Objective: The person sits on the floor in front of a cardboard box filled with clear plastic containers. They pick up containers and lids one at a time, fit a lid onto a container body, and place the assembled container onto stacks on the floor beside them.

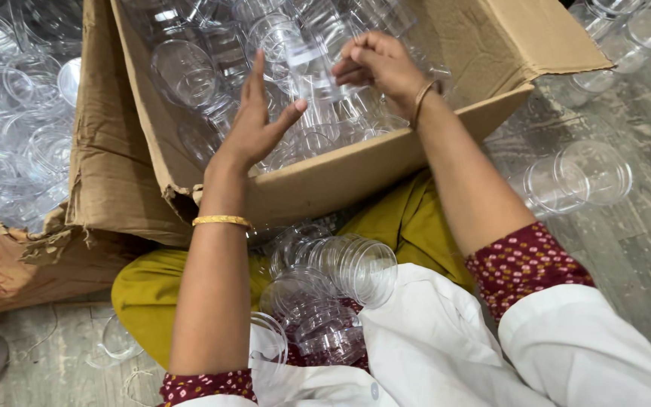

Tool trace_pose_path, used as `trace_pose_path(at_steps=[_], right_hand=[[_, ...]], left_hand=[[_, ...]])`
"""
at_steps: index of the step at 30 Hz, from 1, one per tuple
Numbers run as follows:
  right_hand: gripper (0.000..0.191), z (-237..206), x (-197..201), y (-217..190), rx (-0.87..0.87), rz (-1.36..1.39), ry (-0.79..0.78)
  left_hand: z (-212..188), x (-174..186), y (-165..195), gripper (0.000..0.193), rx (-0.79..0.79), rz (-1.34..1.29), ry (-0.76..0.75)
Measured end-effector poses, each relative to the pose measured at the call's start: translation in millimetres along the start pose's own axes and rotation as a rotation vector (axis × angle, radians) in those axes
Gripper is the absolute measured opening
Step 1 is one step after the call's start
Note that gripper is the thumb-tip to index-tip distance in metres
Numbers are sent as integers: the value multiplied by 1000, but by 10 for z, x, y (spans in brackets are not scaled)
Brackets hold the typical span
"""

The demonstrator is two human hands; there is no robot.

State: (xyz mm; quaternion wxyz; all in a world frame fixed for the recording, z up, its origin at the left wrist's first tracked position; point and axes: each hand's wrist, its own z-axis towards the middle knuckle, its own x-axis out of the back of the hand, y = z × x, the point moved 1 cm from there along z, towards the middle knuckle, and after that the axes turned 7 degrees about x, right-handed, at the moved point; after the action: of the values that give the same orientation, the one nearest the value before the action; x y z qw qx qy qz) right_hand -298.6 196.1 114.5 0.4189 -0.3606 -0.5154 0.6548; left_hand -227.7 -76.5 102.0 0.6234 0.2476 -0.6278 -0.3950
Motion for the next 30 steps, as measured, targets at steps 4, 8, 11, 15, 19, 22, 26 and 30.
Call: trace_pose_path(at_steps=[4,8,11,15,19,22,26,30], right_hand=[[20,-29,-501,-111,66,128,31],[33,-29,-801,-118,232,110,68],[43,-45,-818,-103,199,-83,127],[53,-51,-777,-124,285,-151,345],[56,-66,-795,-171,291,-231,486],[57,-111,-806,-212,256,-299,553],[59,-144,-813,-246,233,-368,600],[57,-134,-819,-237,250,-337,624]], left_hand=[[50,-11,-49,129,-145,-125,28],[0,34,-16,121,-4,-376,121],[-13,32,87,98,-74,-226,200],[-16,-39,204,84,-155,-245,225],[-19,-64,278,78,-220,-246,201],[-23,-72,302,82,-85,-337,119],[-37,-66,321,82,-75,-406,63],[-40,-57,329,83,-78,-397,54]])
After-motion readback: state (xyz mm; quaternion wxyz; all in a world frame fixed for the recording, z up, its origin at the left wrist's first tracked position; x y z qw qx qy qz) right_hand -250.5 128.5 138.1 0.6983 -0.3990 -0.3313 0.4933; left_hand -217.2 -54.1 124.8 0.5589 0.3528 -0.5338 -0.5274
